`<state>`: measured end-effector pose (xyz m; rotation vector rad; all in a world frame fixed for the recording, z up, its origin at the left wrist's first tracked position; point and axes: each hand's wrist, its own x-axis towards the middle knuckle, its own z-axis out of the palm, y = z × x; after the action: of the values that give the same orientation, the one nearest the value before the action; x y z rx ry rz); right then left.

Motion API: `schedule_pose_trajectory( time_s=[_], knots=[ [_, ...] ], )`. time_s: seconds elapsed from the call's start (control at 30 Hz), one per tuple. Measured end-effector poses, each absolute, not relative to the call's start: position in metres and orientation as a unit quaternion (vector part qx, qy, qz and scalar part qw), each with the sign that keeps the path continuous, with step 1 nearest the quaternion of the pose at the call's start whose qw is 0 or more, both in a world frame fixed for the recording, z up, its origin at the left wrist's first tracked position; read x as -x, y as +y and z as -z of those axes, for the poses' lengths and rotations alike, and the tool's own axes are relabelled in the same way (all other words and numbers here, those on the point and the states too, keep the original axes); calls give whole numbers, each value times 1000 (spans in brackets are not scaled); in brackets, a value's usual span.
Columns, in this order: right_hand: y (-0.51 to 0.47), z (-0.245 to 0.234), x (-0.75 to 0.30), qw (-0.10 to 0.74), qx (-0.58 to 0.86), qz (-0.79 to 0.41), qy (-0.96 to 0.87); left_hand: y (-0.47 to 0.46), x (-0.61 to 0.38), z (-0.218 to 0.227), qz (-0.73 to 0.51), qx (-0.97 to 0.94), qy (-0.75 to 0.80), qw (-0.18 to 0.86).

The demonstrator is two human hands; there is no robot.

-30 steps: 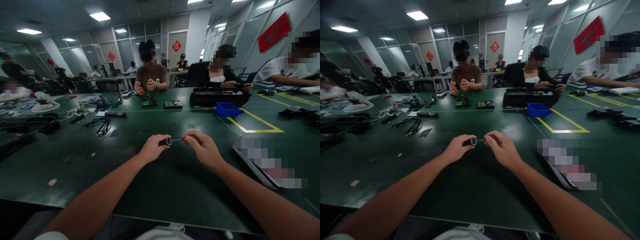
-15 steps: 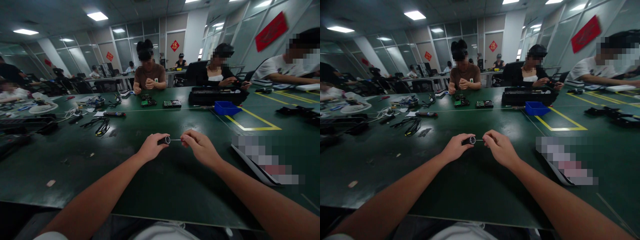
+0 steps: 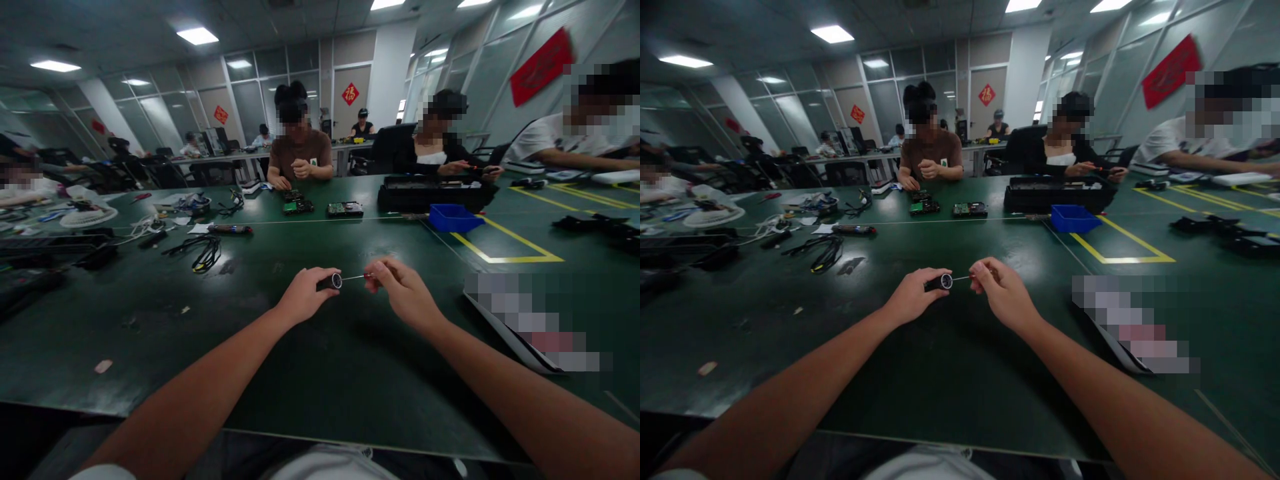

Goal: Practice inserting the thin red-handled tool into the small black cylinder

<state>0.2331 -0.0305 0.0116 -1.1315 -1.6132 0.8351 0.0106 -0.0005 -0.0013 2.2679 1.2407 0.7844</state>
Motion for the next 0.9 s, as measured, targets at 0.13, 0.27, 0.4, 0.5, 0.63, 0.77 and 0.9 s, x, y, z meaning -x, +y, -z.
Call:
schedule_pose_trajectory(
  time_s=[0.13,0.27,0.4,0.5,0.63,0.77,0.9],
  knots=[
    [-33,-11,-231,491,482,-341,-641,-1,-11,2,-267,-834,435,212],
    [-29,-6,-230,554,457,-379,-583,-2,-11,1,-279,-826,442,212],
    [-18,-3,-233,603,427,-488,-465,-4,-12,-1,-334,-822,416,200],
    [-11,-2,-237,585,435,-539,-423,-5,-14,-4,-329,-824,422,187],
    [-8,2,-239,612,457,-483,-429,-5,-14,-5,-284,-828,445,190],
    [-11,4,-235,615,455,-459,-451,-4,-14,-3,-278,-830,444,189],
    [-12,4,-232,613,456,-451,-462,-4,-14,0,-277,-835,435,191]
  ],
)
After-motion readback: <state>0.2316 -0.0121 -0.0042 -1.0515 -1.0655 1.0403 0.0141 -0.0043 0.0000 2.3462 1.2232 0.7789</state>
